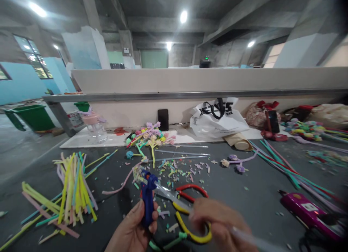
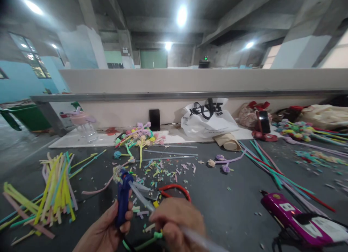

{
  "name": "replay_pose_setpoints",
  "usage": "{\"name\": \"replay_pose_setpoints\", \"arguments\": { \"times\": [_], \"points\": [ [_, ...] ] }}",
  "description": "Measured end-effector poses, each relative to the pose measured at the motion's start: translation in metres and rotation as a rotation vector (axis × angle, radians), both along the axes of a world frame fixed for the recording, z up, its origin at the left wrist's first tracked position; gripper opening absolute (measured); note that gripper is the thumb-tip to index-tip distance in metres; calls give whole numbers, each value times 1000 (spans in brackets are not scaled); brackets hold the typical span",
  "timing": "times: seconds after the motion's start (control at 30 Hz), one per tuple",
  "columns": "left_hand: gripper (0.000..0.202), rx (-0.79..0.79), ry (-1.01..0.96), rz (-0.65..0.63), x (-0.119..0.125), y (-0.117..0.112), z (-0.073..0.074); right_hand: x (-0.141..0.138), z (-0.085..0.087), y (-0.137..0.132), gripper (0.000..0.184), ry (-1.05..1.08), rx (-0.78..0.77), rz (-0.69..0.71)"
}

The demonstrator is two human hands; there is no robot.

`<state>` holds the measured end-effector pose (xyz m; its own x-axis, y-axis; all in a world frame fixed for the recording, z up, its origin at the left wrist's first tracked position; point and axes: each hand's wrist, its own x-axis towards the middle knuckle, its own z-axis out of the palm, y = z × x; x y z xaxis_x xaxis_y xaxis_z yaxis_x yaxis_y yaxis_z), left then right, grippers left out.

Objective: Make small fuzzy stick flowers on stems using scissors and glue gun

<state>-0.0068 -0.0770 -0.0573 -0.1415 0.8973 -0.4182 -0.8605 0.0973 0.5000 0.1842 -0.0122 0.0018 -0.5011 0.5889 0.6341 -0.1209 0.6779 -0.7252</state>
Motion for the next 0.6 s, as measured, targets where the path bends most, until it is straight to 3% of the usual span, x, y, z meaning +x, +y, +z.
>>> {"name": "replay_pose_setpoints", "arguments": {
  "times": [0.17,0.4,0.6],
  "points": [
    [19,50,34,-41,1,-1,-1,1,-18,12,18,228,-307,-44],
    [28,58,135,137,8,2,0,-16,-34,1,11,492,-818,-3],
    [28,57,199,218,10,1,-1,-24,-48,-6,18,608,-1254,-26]
  ]
}}
